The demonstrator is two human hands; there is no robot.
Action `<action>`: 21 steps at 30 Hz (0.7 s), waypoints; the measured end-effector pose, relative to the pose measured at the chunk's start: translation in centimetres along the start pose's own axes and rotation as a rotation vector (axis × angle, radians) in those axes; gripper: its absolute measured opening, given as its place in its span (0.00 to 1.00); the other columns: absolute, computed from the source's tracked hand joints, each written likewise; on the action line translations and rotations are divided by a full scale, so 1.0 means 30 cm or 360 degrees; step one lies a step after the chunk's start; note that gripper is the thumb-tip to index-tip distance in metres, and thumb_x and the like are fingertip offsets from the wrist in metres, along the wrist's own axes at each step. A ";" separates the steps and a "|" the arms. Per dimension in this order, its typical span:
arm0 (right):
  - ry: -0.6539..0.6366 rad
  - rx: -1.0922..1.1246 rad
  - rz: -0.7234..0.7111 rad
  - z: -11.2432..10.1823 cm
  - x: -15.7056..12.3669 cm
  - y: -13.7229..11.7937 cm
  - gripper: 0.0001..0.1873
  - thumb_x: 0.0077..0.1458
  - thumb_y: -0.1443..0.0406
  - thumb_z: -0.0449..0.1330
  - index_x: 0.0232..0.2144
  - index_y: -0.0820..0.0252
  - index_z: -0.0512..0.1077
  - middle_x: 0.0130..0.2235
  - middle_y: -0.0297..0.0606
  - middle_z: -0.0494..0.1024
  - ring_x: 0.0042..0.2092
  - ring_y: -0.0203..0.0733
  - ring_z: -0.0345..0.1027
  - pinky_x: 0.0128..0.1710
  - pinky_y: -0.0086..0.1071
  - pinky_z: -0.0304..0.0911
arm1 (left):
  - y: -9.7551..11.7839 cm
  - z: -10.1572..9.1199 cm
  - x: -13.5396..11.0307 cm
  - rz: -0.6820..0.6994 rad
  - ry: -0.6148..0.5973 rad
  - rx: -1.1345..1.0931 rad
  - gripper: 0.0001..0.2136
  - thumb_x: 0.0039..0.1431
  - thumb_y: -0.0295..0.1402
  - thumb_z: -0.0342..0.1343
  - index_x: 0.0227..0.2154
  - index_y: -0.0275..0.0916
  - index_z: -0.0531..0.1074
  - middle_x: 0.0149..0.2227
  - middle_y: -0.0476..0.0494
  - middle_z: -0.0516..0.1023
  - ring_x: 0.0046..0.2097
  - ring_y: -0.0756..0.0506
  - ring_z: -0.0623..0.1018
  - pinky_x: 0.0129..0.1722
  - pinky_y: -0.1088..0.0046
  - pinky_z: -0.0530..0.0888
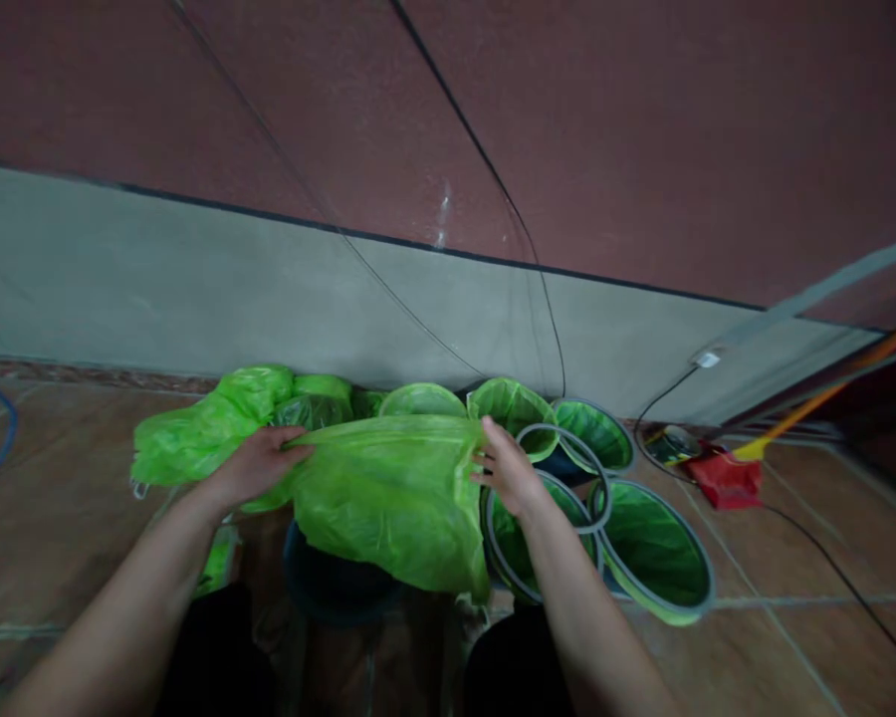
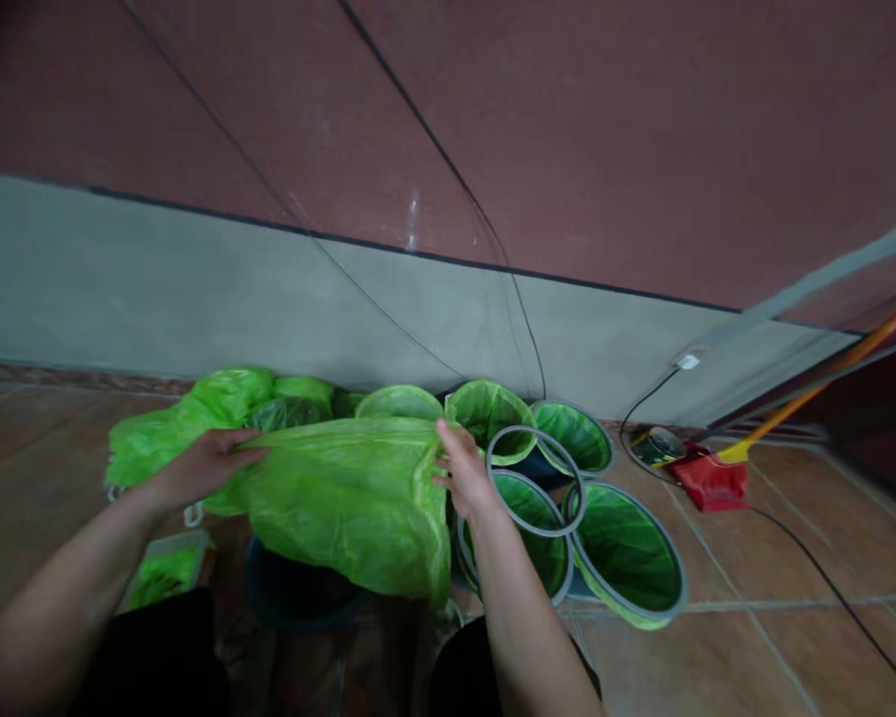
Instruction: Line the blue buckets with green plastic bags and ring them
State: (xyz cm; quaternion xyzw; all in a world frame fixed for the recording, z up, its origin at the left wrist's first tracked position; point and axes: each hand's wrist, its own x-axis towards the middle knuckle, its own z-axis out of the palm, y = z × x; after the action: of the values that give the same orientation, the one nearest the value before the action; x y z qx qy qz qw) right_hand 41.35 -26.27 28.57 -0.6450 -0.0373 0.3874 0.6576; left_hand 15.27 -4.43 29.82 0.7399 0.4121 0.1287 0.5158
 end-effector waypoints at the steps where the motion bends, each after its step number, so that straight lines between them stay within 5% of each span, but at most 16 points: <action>1: 0.0030 -0.0070 0.0004 0.025 -0.005 0.026 0.35 0.37 0.50 0.72 0.47 0.54 0.69 0.36 0.35 0.80 0.33 0.42 0.73 0.27 0.30 0.64 | 0.008 0.006 -0.004 -0.0016 -0.0029 -0.0038 0.14 0.44 0.46 0.61 0.26 0.39 0.80 0.25 0.46 0.81 0.28 0.44 0.77 0.29 0.71 0.72; 4: 0.0080 -0.0136 -0.0060 0.088 0.012 0.096 0.37 0.29 0.64 0.73 0.46 0.57 0.68 0.29 0.29 0.78 0.29 0.39 0.71 0.26 0.28 0.60 | 0.029 0.025 -0.018 -0.0051 -0.0103 -0.0212 0.16 0.44 0.47 0.63 0.29 0.40 0.80 0.30 0.44 0.83 0.32 0.43 0.79 0.33 0.70 0.75; 7: 0.0176 -0.0080 -0.0263 0.103 0.055 0.115 0.31 0.30 0.66 0.67 0.42 0.59 0.69 0.21 0.25 0.74 0.25 0.37 0.67 0.26 0.28 0.59 | 0.033 0.022 -0.021 -0.0108 -0.0108 -0.0265 0.18 0.42 0.48 0.64 0.31 0.41 0.80 0.31 0.45 0.84 0.32 0.42 0.80 0.34 0.70 0.75; 16: 0.0429 0.0171 -0.0573 -0.064 0.122 0.001 0.19 0.30 0.58 0.67 0.30 0.61 0.76 0.23 0.29 0.75 0.24 0.34 0.64 0.25 0.30 0.58 | -0.078 -0.101 0.018 -0.0004 0.0190 0.0353 0.17 0.38 0.45 0.64 0.29 0.38 0.81 0.24 0.48 0.81 0.29 0.43 0.76 0.30 0.72 0.70; 21: 0.0578 0.0179 -0.0712 -0.123 0.150 -0.001 0.16 0.31 0.59 0.67 0.27 0.60 0.76 0.26 0.33 0.77 0.29 0.37 0.66 0.30 0.31 0.61 | -0.089 -0.130 0.007 0.0030 0.0248 0.0128 0.18 0.38 0.49 0.65 0.27 0.41 0.82 0.27 0.47 0.82 0.32 0.42 0.76 0.33 0.71 0.72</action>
State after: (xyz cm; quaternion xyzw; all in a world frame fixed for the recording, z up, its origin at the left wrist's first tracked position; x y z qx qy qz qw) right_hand 46.54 -26.79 25.95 -0.6421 -0.0389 0.1124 0.7573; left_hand 11.72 -1.35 29.14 0.7517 0.4489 0.1741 0.4507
